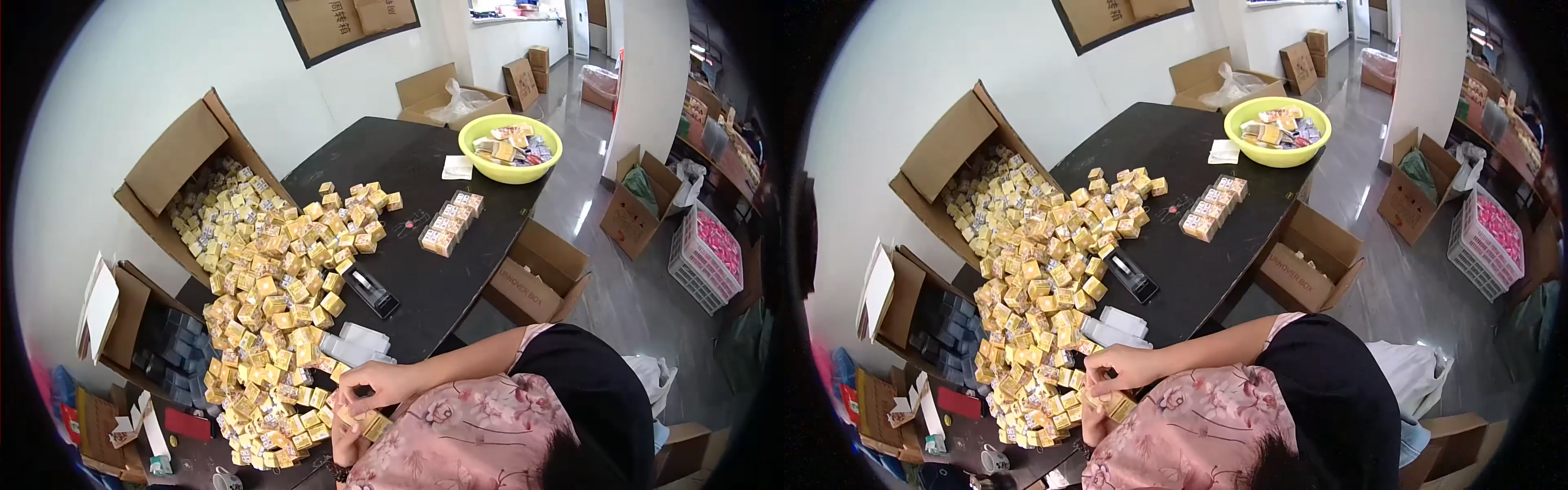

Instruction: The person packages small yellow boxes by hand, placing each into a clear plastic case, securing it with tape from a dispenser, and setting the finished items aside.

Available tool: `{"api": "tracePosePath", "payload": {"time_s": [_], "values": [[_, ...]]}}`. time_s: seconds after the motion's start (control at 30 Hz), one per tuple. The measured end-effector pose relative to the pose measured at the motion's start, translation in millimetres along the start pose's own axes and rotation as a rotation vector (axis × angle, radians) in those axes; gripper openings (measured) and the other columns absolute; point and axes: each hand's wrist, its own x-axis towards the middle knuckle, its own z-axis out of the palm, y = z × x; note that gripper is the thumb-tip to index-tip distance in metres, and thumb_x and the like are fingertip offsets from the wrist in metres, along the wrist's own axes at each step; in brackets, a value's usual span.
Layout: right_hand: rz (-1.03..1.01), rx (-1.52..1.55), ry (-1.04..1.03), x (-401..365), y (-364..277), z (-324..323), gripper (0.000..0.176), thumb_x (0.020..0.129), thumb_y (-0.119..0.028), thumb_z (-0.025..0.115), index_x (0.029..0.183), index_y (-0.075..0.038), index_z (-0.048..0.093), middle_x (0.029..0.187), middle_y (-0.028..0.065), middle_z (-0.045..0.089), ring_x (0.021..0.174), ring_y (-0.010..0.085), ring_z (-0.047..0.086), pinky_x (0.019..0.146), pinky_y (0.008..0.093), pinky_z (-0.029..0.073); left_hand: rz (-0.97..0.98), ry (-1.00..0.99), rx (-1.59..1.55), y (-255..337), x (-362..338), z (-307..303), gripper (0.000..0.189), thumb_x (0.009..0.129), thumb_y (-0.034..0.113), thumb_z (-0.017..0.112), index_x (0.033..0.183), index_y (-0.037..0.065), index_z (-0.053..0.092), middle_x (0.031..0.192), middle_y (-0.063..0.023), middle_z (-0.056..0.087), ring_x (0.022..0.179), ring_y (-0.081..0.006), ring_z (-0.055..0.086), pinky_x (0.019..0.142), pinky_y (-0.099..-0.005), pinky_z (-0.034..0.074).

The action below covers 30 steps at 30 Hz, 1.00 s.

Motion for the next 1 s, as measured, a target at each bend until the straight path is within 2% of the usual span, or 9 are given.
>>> {"api": "tracePosePath", "payload": {"time_s": [0.03,0.2,0.5,0.57,0.67,0.73,0.87,0.97,1.0], "values": [[0.015,-0.059,-0.064,0.3,0.9,-1.5,0.021,0.087,-0.016,0.070,0.085,-0.004,0.053,0.093,0.0089,0.065,0.085,0.0192,0.063,0.077,0.0323,0.049,-0.084,0.060,-0.020,1.4,-1.6,1.7,0.068,0.080,0.021,0.068,0.135,-0.001,0.035,0.121,-0.0136,0.051,0.107,-0.0212,0.056,0.091,-0.0349,0.048],[-0.007,0.018,0.043,3.0,-3.1,2.2,0.017,0.086,-0.012,0.070,0.094,0.000,0.063,0.091,0.0094,0.066,0.085,0.0183,0.064,0.076,0.0297,0.050,-0.101,0.104,0.097,-1.3,2.5,-1.7,0.062,0.079,0.013,0.064,0.133,0.000,0.035,0.116,-0.0128,0.054,0.104,-0.0206,0.057,0.089,-0.0339,0.048],[0.056,0.042,-0.118,0.4,-3.0,-17.9,0.016,0.089,-0.007,0.065,0.103,0.001,0.069,0.110,0.0142,0.068,0.106,0.0248,0.064,0.092,0.0344,0.050,-0.190,0.071,-0.076,-4.5,0.3,-13.1,0.068,0.080,-0.004,0.062,0.139,-0.001,0.030,0.124,-0.0102,0.051,0.114,-0.0191,0.053,0.097,-0.0335,0.043],[-0.048,-0.012,-0.052,-5.3,7.8,-11.2,0.019,0.091,-0.015,0.063,0.104,-0.002,0.069,0.110,0.0131,0.068,0.102,0.0271,0.066,0.092,0.0338,0.050,-0.177,0.028,-0.141,-6.1,2.7,-12.8,0.067,0.084,0.006,0.064,0.141,0.000,0.029,0.128,-0.0101,0.050,0.118,-0.0191,0.051,0.100,-0.0336,0.041],[-0.185,-0.210,-0.081,-12.6,-1.9,-14.4,0.028,0.090,-0.010,0.064,0.117,-0.005,0.064,0.119,0.0110,0.065,0.114,0.0271,0.061,0.107,0.0446,0.039,-0.191,-0.013,-0.218,-3.9,6.5,-9.1,0.071,0.092,0.030,0.063,0.144,-0.001,0.025,0.136,-0.0107,0.045,0.125,-0.0191,0.047,0.104,-0.0339,0.038],[-0.247,-0.249,-0.008,-18.4,7.8,-14.7,0.029,0.090,-0.010,0.064,0.119,-0.006,0.063,0.120,0.0111,0.065,0.115,0.0270,0.060,0.106,0.0438,0.041,-0.228,-0.038,-0.226,-2.2,12.9,-4.2,0.072,0.092,0.032,0.062,0.144,-0.002,0.024,0.137,-0.0110,0.045,0.126,-0.0195,0.046,0.104,-0.0342,0.038],[0.007,-0.098,0.126,-30.1,7.5,-16.6,0.020,0.091,-0.008,0.062,0.110,-0.002,0.066,0.118,0.0125,0.065,0.112,0.0253,0.062,0.099,0.0359,0.046,-0.265,0.003,-0.203,-0.7,34.5,7.6,0.055,0.101,0.034,0.044,0.143,0.002,0.029,0.135,-0.0087,0.047,0.122,-0.0174,0.049,0.102,-0.0332,0.041],[-0.028,-0.255,0.308,-30.7,30.8,-45.8,0.014,0.092,-0.007,0.061,0.101,0.001,0.068,0.118,0.0150,0.064,0.112,0.0246,0.061,0.092,0.0328,0.048,-0.302,0.065,-0.129,-12.8,71.2,5.6,0.043,0.103,0.038,0.038,0.128,0.006,0.050,0.118,-0.0063,0.060,0.106,-0.0146,0.059,0.091,-0.0319,0.047],[0.010,-0.345,0.546,-29.1,50.0,-58.1,0.016,0.094,-0.011,0.059,0.102,0.001,0.067,0.114,0.0129,0.063,0.101,0.0219,0.062,0.085,0.0301,0.049,-0.399,0.136,-0.192,-8.0,88.7,11.9,0.038,0.102,0.037,0.041,0.118,0.007,0.057,0.104,-0.0047,0.066,0.094,-0.0163,0.063,0.085,-0.0316,0.050]]}}
